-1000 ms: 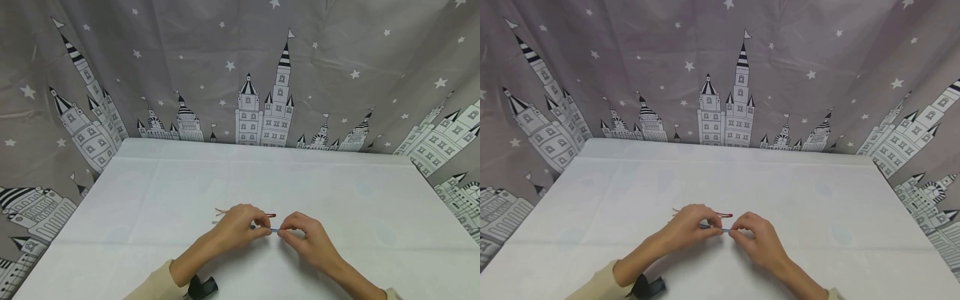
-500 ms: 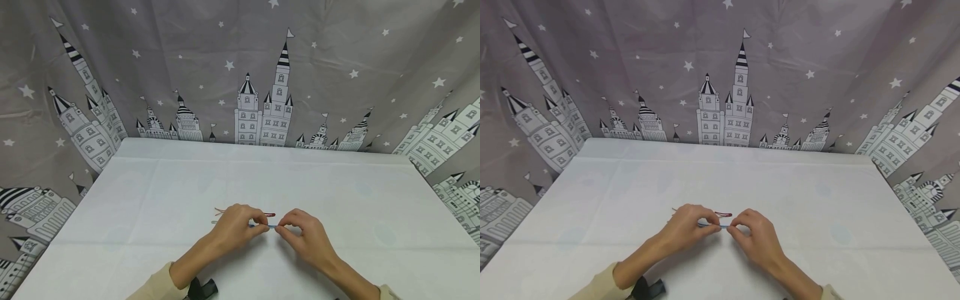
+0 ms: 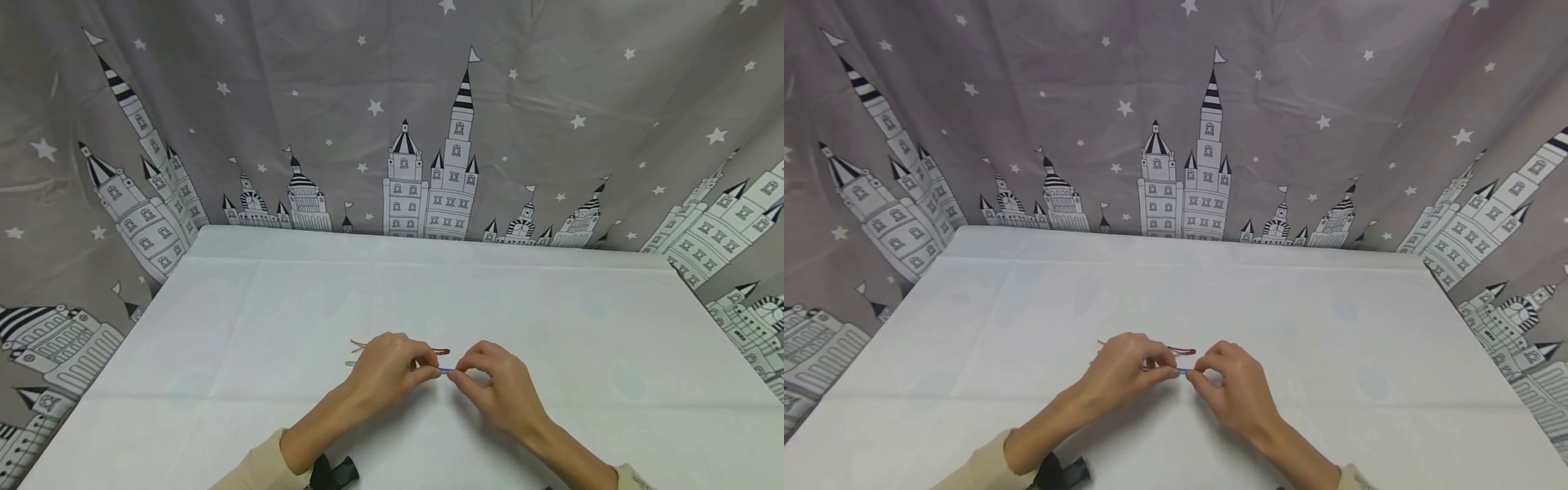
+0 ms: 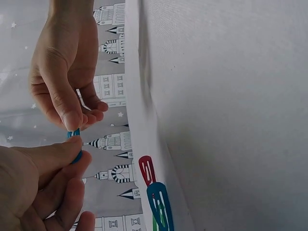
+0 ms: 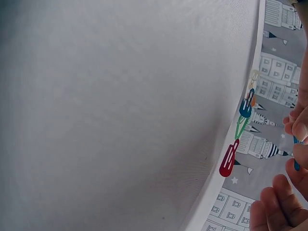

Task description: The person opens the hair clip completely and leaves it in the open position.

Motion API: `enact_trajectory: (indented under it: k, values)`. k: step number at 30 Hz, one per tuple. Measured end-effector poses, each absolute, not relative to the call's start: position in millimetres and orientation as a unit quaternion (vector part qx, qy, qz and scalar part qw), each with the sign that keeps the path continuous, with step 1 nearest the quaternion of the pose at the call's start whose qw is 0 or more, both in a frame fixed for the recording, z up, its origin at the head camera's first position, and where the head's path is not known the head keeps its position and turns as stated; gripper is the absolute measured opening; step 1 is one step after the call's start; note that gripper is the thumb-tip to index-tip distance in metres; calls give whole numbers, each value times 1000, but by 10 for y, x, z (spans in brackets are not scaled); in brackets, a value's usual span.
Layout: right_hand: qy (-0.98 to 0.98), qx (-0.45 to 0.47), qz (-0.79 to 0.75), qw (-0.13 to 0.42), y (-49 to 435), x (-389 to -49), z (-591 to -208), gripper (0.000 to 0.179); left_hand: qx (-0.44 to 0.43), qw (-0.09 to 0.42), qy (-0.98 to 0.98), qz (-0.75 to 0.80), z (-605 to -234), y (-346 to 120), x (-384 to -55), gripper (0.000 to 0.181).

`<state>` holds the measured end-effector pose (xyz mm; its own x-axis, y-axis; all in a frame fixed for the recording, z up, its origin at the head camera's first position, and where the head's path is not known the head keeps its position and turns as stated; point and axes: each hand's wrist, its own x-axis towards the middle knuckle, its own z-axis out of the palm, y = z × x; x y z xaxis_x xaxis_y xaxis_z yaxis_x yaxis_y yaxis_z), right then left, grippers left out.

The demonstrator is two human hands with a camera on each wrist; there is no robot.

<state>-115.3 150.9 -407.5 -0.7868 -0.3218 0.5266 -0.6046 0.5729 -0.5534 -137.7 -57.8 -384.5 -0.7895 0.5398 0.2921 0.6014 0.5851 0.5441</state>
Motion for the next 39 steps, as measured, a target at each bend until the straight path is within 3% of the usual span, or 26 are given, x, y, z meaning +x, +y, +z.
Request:
enact_trajectory:
  k: [10, 29, 39]
  values:
    - [-864, 281, 353, 223, 1497, -1154, -4097, 19, -320, 73, -886, -328, -3867, -536, -1364, 12]
    - [-858, 288, 357, 232, 1468, -1156, -4138, 20, -298, 104, -894, -319, -3923, -485, -1308, 10]
    - [-860, 277, 382, 194, 1479, -1131, -4123, 18, -305, 70, -888, -337, -3970, -539, -1340, 12]
